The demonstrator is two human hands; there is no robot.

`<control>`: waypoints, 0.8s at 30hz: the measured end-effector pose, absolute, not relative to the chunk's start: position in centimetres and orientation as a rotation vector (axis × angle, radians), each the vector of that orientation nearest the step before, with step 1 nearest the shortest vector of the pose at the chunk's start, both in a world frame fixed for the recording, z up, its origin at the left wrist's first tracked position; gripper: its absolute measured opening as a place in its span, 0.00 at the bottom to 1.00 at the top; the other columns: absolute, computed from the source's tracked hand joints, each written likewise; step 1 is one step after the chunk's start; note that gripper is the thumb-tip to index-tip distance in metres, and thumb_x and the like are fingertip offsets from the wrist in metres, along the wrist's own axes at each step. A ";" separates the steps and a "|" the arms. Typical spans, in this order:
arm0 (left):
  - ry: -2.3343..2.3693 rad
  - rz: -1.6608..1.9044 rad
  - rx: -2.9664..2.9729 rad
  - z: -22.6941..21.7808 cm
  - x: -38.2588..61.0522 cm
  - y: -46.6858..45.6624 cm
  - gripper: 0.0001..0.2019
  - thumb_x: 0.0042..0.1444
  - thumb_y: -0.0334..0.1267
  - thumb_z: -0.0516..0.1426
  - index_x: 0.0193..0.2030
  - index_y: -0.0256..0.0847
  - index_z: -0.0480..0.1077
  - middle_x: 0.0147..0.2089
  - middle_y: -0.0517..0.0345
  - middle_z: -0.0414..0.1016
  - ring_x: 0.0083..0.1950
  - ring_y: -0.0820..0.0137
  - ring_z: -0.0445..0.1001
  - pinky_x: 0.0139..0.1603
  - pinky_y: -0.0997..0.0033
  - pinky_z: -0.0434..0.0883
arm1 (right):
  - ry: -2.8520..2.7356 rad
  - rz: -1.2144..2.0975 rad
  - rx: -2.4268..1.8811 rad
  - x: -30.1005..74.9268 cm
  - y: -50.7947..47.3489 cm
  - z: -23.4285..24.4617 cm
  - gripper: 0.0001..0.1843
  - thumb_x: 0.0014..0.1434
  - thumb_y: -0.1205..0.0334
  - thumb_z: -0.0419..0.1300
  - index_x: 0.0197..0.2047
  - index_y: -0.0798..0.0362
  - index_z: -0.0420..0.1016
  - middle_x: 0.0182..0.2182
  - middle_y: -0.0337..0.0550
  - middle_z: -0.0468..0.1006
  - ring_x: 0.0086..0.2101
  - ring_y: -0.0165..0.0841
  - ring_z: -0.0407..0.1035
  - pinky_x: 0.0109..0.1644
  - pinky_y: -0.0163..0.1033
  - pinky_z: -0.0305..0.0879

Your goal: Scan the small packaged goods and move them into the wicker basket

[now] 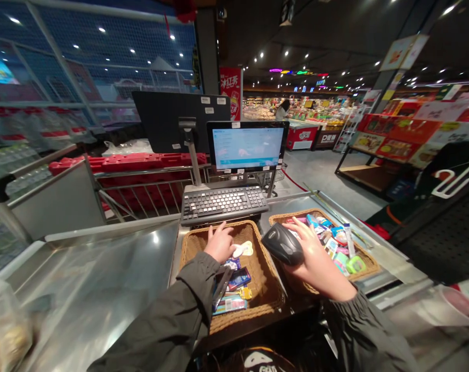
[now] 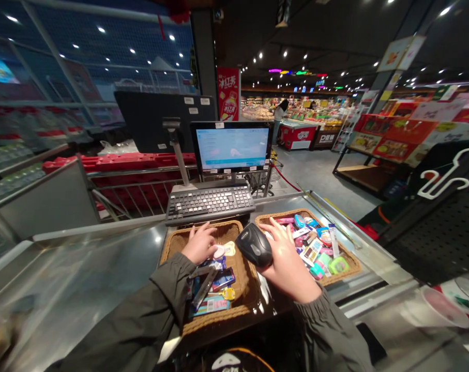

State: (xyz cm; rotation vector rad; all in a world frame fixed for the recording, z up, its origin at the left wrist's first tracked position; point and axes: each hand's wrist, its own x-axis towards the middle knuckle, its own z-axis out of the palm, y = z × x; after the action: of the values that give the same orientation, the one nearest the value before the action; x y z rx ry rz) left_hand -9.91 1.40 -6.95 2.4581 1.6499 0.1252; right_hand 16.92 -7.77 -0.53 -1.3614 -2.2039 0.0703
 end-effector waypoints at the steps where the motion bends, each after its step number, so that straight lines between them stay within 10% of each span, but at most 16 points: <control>1: 1.639 0.010 2.422 -8.3 -9.5 1.3 0.10 0.54 0.37 0.54 0.33 0.45 0.78 0.67 0.57 0.66 0.74 0.54 0.47 0.69 0.32 0.38 | -2.203 0.072 -1.368 17.1 -7.8 -0.6 0.32 0.48 0.63 0.61 0.59 0.55 0.66 0.59 0.56 0.67 0.66 0.55 0.49 0.67 0.68 0.46; 11: 1.549 -0.345 2.378 -17.8 -7.9 0.5 0.14 0.46 0.37 0.57 0.41 0.44 0.78 0.58 0.48 0.74 0.71 0.49 0.55 0.69 0.35 0.44 | -2.177 0.093 -1.384 18.6 -8.0 -0.3 0.31 0.51 0.60 0.61 0.59 0.54 0.66 0.59 0.55 0.68 0.66 0.54 0.50 0.68 0.66 0.46; 24: 1.552 -0.394 2.444 -17.1 -7.3 -0.5 0.15 0.49 0.39 0.57 0.43 0.42 0.79 0.64 0.43 0.68 0.73 0.47 0.51 0.70 0.36 0.37 | -2.284 0.348 -1.284 18.6 -7.2 -1.3 0.30 0.47 0.63 0.64 0.56 0.51 0.72 0.58 0.52 0.70 0.65 0.54 0.54 0.67 0.62 0.49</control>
State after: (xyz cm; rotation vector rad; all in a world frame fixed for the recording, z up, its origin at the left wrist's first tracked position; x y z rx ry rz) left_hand -7.26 -0.50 -17.10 2.4443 1.5515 -0.3945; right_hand 18.65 -7.24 -1.27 -1.2842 -2.2842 0.3482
